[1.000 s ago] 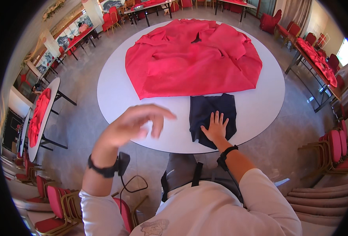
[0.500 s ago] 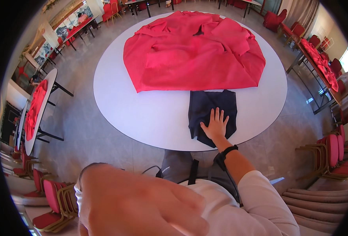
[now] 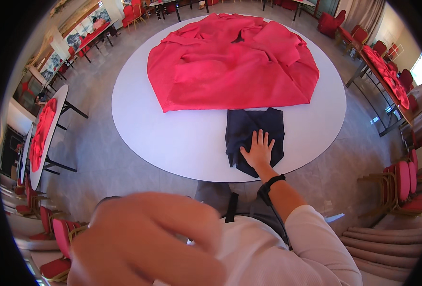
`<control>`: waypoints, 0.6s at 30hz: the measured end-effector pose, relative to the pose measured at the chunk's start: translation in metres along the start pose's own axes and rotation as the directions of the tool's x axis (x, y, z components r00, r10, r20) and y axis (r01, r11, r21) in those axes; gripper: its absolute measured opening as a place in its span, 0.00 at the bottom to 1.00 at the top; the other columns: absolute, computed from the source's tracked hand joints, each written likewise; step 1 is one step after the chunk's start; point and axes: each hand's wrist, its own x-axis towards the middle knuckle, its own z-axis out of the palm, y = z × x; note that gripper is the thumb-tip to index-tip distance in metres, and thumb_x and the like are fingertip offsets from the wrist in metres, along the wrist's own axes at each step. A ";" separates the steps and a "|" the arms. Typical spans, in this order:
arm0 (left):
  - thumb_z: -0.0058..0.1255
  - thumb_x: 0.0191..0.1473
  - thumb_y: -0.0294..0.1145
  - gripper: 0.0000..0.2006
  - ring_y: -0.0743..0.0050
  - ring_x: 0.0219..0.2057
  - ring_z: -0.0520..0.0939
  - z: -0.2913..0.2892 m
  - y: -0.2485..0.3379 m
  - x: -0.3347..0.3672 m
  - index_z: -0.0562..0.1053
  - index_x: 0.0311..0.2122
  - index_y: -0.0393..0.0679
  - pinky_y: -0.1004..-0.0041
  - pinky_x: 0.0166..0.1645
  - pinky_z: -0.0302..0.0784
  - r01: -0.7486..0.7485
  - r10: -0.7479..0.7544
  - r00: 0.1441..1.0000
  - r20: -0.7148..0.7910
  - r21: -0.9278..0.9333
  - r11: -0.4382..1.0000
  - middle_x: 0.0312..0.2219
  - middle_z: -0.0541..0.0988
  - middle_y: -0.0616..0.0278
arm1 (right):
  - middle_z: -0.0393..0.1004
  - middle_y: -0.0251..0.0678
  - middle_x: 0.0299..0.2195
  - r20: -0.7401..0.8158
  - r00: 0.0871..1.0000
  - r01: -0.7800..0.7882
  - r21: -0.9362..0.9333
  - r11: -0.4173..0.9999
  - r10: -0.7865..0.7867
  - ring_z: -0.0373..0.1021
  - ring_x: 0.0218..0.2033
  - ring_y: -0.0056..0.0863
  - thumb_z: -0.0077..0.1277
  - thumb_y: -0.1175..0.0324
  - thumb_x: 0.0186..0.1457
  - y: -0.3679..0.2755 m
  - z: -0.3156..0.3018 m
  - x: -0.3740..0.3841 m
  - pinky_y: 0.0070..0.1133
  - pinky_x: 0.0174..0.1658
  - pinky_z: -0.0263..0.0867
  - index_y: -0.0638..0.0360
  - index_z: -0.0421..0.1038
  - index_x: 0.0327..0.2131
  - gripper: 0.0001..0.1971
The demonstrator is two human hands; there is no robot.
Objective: The person wipes the surface of two round tables with a dark cloth. They move between a wooden table and a white table, wiping around a large red cloth placed on each table. The person uses circular and back-and-forth motions to clean the visible table surfaces.
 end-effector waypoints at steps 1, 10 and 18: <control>0.59 0.51 0.44 0.10 0.71 0.20 0.74 -0.004 0.002 -0.001 0.77 0.36 0.55 0.71 0.24 0.62 0.005 -0.005 1.000 0.006 0.047 0.999 0.23 0.77 0.63 | 0.45 0.45 0.72 -0.004 1.000 -0.006 0.000 1.000 0.006 0.42 0.72 0.49 0.48 0.37 0.55 0.004 0.002 0.000 0.54 0.70 0.34 0.57 0.50 0.69 0.47; 0.60 0.50 0.41 0.10 0.71 0.20 0.75 -0.012 0.030 0.000 0.75 0.37 0.54 0.70 0.23 0.62 0.000 -0.019 0.999 0.050 0.352 0.936 0.22 0.77 0.63 | 0.46 0.44 0.71 -0.014 1.000 -0.019 -0.008 1.000 0.019 0.42 0.72 0.47 0.49 0.38 0.55 0.007 0.001 0.000 0.52 0.70 0.34 0.56 0.50 0.69 0.46; 0.60 0.49 0.38 0.11 0.70 0.20 0.75 -0.002 0.041 0.005 0.74 0.38 0.53 0.70 0.22 0.62 0.004 -0.046 0.996 0.072 0.496 0.868 0.22 0.77 0.63 | 0.47 0.44 0.71 -0.022 1.000 -0.006 0.016 1.000 0.006 0.42 0.72 0.47 0.50 0.39 0.55 -0.001 -0.004 -0.002 0.51 0.70 0.34 0.56 0.52 0.69 0.45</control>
